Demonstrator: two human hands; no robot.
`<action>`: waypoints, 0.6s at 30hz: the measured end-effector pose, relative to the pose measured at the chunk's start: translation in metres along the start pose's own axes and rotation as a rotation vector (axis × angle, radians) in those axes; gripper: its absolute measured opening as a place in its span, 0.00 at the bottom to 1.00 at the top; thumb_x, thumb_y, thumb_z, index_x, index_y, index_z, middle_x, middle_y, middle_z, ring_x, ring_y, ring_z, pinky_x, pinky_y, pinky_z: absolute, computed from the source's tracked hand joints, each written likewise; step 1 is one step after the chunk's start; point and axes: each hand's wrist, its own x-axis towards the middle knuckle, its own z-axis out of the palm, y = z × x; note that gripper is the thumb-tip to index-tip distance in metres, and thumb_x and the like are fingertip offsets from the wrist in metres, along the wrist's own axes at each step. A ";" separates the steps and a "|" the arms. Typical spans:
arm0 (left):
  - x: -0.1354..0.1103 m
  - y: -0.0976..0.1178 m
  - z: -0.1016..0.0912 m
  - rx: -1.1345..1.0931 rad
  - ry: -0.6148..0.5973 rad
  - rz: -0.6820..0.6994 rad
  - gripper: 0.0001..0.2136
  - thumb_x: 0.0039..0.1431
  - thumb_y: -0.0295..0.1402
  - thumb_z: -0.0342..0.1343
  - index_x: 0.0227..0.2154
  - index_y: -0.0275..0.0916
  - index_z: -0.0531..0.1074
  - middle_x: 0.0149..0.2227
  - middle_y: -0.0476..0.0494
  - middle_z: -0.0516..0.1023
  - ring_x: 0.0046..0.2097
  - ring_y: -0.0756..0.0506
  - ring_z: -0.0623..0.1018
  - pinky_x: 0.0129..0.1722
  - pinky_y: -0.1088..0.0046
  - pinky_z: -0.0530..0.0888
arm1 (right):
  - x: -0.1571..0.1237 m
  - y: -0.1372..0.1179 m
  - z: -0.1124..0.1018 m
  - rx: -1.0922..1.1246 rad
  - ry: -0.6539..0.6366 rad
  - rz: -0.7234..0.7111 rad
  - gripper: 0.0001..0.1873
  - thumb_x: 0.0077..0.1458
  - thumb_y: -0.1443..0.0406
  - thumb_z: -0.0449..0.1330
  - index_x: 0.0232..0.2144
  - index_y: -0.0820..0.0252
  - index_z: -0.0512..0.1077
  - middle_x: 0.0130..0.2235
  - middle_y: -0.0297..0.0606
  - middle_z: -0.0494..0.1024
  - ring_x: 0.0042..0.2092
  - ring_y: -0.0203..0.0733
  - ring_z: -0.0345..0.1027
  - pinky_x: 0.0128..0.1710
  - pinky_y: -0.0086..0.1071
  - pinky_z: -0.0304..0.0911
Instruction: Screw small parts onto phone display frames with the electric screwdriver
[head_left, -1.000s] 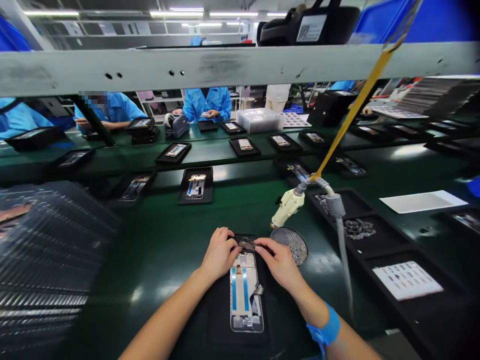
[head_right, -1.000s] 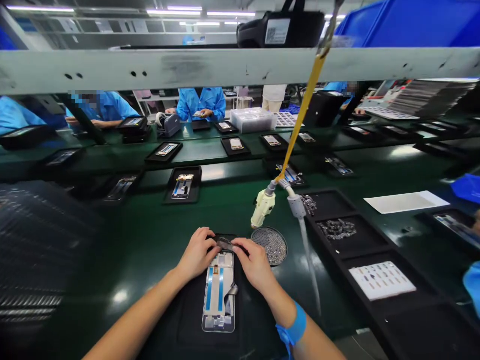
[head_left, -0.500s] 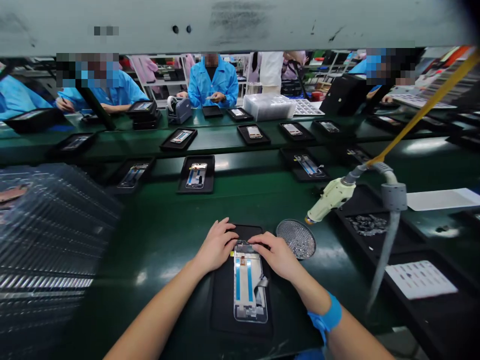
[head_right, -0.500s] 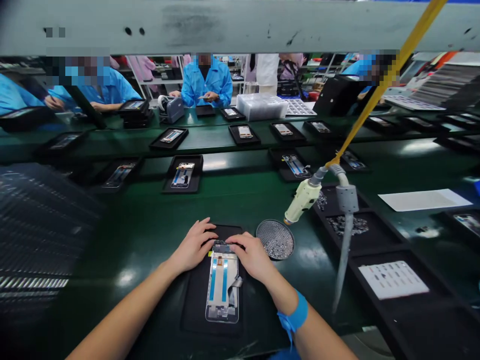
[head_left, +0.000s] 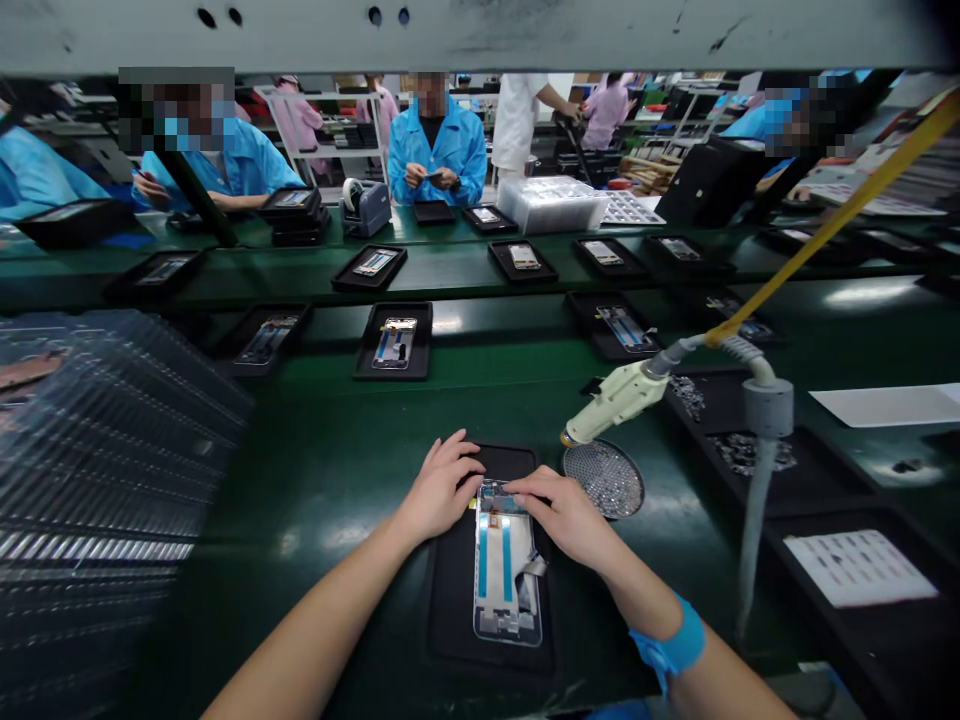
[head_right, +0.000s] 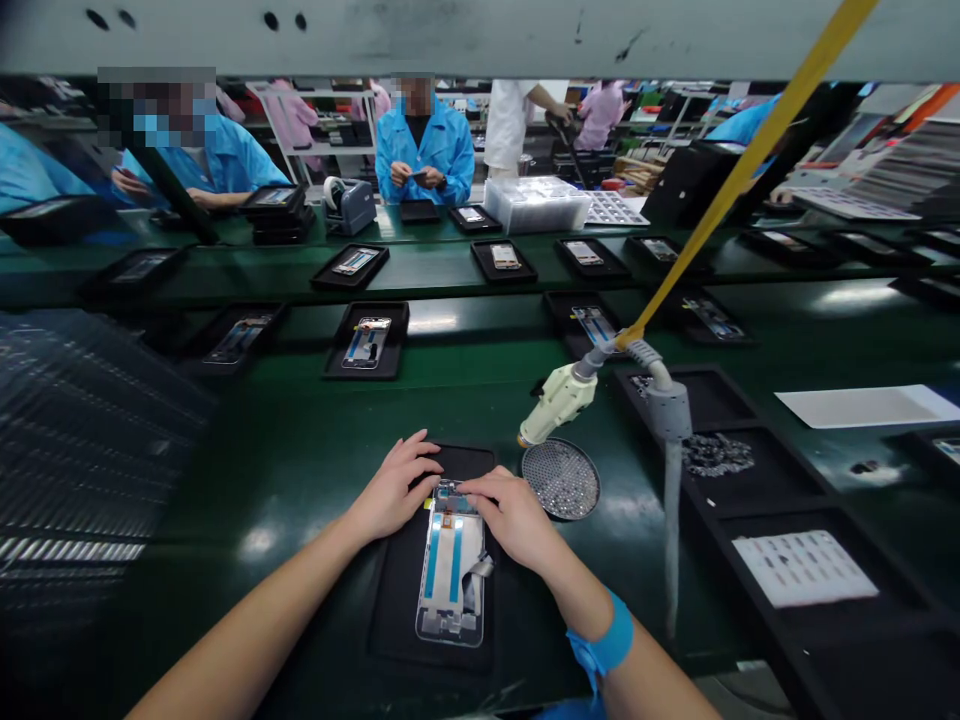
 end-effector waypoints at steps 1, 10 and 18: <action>0.000 0.000 0.000 -0.001 0.000 -0.001 0.08 0.67 0.28 0.52 0.44 0.42 0.75 0.58 0.42 0.73 0.70 0.38 0.58 0.69 0.42 0.53 | 0.000 -0.001 0.000 -0.007 -0.001 0.001 0.14 0.62 0.67 0.56 0.44 0.56 0.82 0.39 0.40 0.82 0.43 0.46 0.73 0.44 0.38 0.68; 0.000 0.003 -0.001 0.002 0.009 -0.010 0.08 0.67 0.27 0.53 0.43 0.42 0.75 0.58 0.43 0.74 0.70 0.37 0.59 0.69 0.41 0.53 | -0.005 -0.001 0.005 -0.092 0.037 -0.041 0.14 0.64 0.69 0.56 0.44 0.57 0.81 0.38 0.40 0.81 0.43 0.46 0.73 0.43 0.38 0.71; -0.001 0.001 0.004 0.021 0.045 0.033 0.10 0.67 0.26 0.49 0.44 0.41 0.75 0.57 0.41 0.73 0.69 0.37 0.59 0.69 0.42 0.53 | -0.025 -0.003 0.018 -0.465 0.197 -0.254 0.18 0.67 0.70 0.50 0.52 0.63 0.76 0.57 0.50 0.73 0.55 0.53 0.68 0.53 0.51 0.71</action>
